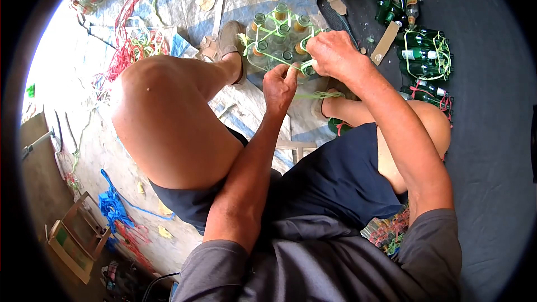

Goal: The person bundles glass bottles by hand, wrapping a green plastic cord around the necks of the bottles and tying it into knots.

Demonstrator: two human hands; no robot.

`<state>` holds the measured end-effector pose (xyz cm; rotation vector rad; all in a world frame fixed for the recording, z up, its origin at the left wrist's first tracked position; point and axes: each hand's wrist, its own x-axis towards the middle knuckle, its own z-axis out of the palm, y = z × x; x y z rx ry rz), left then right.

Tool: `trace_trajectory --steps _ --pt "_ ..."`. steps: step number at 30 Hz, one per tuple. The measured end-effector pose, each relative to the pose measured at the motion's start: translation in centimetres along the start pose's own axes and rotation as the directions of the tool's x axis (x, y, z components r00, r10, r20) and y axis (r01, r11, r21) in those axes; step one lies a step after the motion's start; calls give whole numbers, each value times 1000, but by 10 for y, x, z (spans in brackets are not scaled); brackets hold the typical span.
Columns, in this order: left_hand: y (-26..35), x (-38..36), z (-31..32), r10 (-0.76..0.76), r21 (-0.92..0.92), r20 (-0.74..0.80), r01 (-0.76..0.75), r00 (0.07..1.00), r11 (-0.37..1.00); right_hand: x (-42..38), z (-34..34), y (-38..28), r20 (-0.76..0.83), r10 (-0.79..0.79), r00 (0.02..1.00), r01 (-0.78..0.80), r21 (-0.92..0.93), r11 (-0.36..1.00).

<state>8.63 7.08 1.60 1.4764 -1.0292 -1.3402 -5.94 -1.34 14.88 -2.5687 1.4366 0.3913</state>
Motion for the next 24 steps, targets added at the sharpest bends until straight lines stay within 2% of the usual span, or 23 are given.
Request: trace_trajectory --steps 5,8,11,17,24 --pt "0 -2 2 -3 -73 11 4 1000 997 3 -9 0 45 27 999 -26 -25 999" --pt "-2 -2 1 -2 -80 11 3 1000 997 -1 -2 10 -105 -35 994 45 89 995" --pt "-4 -4 2 -22 -89 19 24 1000 996 2 -5 13 -72 -28 997 33 65 997" --pt "-12 -3 5 0 -87 -1 0 1000 996 6 8 24 -169 -17 985 25 46 999" --pt "-12 -5 7 20 -53 -26 -21 999 998 14 16 30 -182 -11 983 11 -1 1000"
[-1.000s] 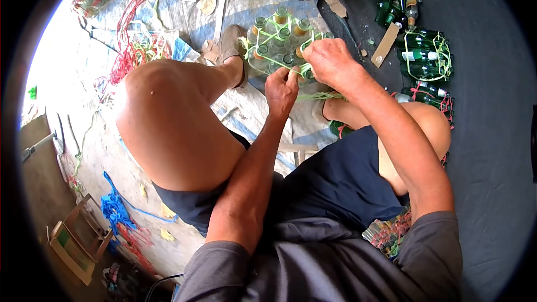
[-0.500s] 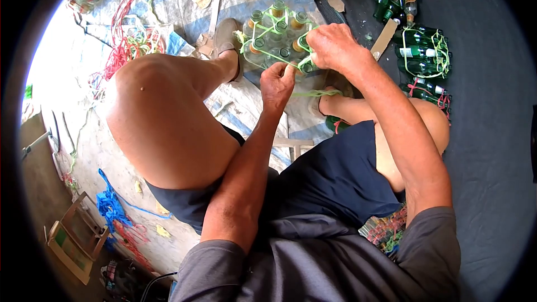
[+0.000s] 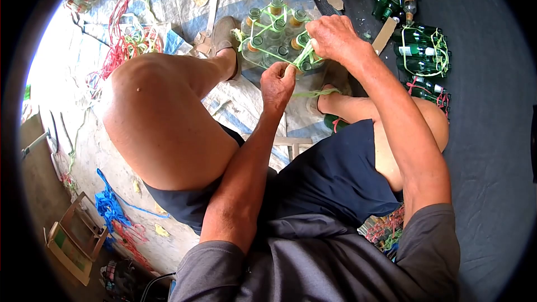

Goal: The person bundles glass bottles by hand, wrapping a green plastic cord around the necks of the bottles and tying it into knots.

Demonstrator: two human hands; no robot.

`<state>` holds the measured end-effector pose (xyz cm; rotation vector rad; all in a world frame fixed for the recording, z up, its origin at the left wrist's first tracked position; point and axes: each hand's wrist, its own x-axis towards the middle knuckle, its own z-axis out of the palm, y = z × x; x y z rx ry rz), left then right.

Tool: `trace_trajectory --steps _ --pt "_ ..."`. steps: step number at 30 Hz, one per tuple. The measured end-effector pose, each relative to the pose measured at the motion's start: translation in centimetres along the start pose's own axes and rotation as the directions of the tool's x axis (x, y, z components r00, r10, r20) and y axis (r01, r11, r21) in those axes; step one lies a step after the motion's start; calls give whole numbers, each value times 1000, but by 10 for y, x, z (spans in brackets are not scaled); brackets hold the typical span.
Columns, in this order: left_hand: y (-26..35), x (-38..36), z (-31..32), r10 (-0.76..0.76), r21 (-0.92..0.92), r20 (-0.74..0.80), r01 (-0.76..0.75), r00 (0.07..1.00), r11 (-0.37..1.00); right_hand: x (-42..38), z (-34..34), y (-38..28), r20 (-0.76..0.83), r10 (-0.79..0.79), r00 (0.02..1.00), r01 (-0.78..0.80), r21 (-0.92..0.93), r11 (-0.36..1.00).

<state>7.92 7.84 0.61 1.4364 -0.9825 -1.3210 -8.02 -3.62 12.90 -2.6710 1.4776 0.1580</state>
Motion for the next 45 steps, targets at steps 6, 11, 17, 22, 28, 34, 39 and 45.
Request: trace_trajectory --steps 6,11,17,22,28,34,39,45 --pt "3 -1 2 -10 -26 -9 10 1000 1000 2 9 4 -56 -29 998 29 11 1000" --pt "6 -3 4 -10 -29 -26 9 1000 1000 6 15 6 -81 -54 995 57 39 998" --pt "8 -2 5 -18 -10 -46 18 999 1000 14 23 10 -79 -71 994 75 54 996" --pt "7 -3 10 -20 -79 -58 16 998 997 28 11 3 89 -11 996 12 -13 1000" --pt "2 0 12 8 -51 -77 -12 997 999 36 16 9 42 -85 995 81 98 992" --pt "8 -2 13 -24 -96 -58 18 998 995 51 14 8 94 -90 992 78 122 989" --pt "6 0 12 -50 -78 -52 45 997 996 59 6 -8 155 -25 988 17 51 999" --pt "7 4 3 -45 -90 -35 42 998 995 68 4 -16 196 37 980 -24 -66 998"
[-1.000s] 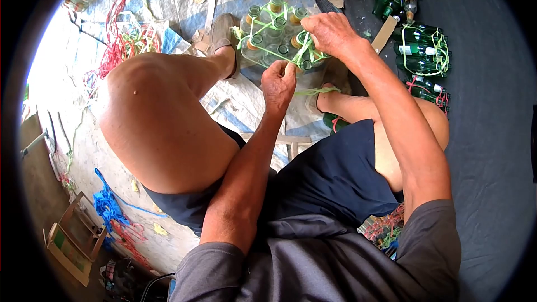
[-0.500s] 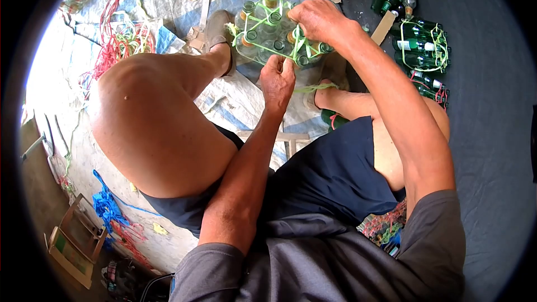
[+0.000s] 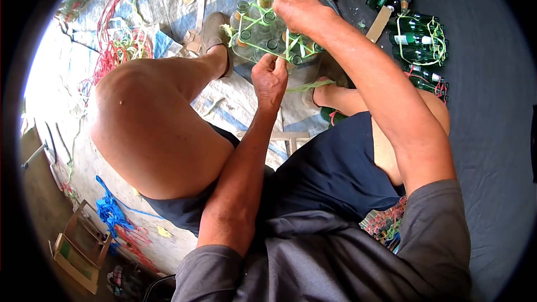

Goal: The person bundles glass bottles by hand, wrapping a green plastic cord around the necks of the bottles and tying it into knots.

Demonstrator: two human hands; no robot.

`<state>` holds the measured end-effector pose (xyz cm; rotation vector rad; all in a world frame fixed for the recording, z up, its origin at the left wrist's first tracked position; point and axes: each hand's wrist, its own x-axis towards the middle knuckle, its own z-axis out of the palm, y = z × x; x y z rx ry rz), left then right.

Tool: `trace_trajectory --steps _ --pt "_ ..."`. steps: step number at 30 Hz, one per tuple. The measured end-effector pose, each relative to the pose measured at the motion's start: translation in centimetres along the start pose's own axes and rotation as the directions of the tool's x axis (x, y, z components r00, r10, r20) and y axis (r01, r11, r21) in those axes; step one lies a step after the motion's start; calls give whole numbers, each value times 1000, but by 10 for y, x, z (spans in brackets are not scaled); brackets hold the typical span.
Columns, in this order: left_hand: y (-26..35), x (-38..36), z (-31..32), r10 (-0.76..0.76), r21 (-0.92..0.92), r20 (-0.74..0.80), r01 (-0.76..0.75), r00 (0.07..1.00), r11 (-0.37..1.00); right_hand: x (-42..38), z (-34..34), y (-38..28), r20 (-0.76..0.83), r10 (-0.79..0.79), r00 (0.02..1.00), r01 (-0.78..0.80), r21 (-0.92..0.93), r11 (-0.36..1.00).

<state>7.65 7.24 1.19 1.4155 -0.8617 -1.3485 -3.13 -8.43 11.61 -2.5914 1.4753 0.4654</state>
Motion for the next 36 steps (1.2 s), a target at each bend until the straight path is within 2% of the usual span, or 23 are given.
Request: trace_trajectory --steps 6,10,16,22,23,26,27,28,30,33,36 --pt "1 1 -10 61 9 9 -61 998 998 -10 10 9 -86 38 996 -28 113 993" --pt "-3 6 -17 46 22 12 -46 999 999 -19 23 17 -122 83 989 -63 162 985" --pt "4 8 -22 45 68 16 -46 999 997 -35 40 18 -192 281 940 -192 382 904" --pt "12 9 -32 2 81 19 -3 1000 997 -46 62 12 -242 380 893 -240 458 856" --pt "14 10 -33 -1 83 29 -2 1000 997 -50 61 9 -229 400 888 -248 493 834" --pt "12 12 -36 14 126 43 -19 999 992 -71 36 -23 -66 556 828 -403 620 674" --pt "12 13 -36 33 145 46 -39 998 989 -79 46 -34 -143 530 836 -365 577 731" --pt "12 16 -37 55 164 49 -62 997 985 -87 45 -44 -97 514 852 -372 580 725" --pt "12 19 -39 63 223 60 -74 996 972 -94 50 -57 -212 483 850 -351 455 818" --pt "15 23 -42 86 312 78 -106 993 944 -97 55 -68 -223 519 825 -381 459 802" --pt "22 24 -43 39 304 101 -68 994 950 -97 54 -73 -209 551 808 -418 455 786"
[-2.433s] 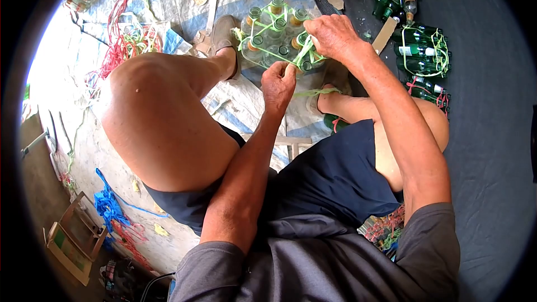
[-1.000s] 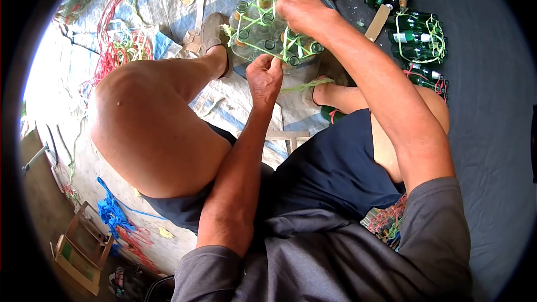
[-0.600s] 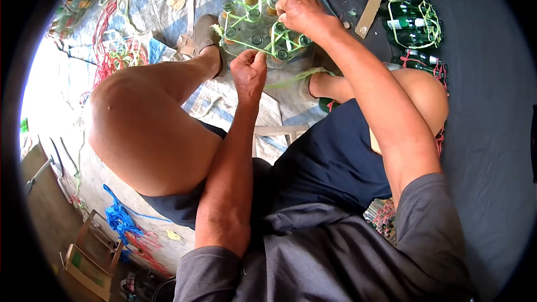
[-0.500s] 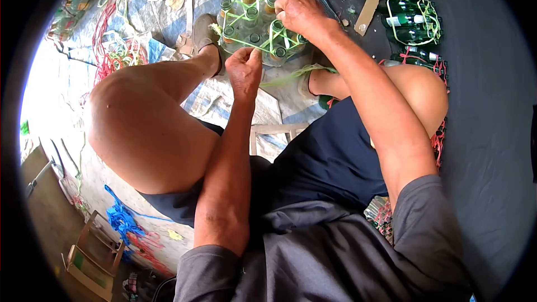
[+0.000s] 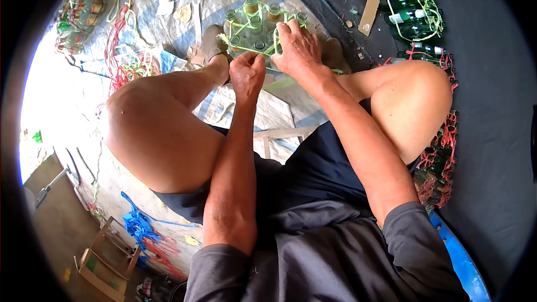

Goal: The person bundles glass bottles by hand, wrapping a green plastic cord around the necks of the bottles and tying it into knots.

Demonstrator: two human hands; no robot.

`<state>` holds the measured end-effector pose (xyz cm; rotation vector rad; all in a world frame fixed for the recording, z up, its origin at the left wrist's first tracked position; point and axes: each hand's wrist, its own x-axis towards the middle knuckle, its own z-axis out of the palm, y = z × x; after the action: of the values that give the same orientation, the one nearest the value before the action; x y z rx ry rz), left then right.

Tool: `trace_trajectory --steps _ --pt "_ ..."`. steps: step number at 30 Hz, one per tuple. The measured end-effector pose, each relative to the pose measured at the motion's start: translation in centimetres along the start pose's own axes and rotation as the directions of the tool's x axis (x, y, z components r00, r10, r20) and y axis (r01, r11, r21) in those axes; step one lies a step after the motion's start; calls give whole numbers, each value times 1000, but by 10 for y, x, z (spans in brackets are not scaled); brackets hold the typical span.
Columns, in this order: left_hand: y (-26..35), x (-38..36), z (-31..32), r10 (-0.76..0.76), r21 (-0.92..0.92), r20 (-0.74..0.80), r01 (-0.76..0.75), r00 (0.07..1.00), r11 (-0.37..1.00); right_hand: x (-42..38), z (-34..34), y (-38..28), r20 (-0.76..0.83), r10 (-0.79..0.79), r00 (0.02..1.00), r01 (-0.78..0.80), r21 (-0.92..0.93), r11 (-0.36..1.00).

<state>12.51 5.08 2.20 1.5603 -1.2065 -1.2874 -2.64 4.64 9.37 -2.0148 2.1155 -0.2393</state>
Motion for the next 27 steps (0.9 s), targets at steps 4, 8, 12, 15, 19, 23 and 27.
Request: trace_trajectory --steps 4,8,12,15,19,23,27 --pt "2 2 -4 90 122 2 -89 996 988 -5 8 -2 -69 5 998 -4 19 1000" --pt "13 0 -9 96 251 7 -95 995 963 -6 9 0 -94 17 995 -13 47 999" --pt "30 -2 -14 171 458 34 -167 985 873 -8 12 0 -133 32 991 -25 54 998" --pt "43 2 -19 232 603 123 -259 965 754 -9 11 0 -129 63 990 -49 109 993" --pt "56 19 -28 224 637 280 -356 933 684 -8 11 1 -83 82 993 -71 125 990" --pt "81 28 -31 142 614 409 -387 901 688 -10 9 3 -103 67 992 -53 129 990" --pt "109 36 -26 17 633 503 -382 864 674 -12 9 4 -133 54 990 -35 143 989"
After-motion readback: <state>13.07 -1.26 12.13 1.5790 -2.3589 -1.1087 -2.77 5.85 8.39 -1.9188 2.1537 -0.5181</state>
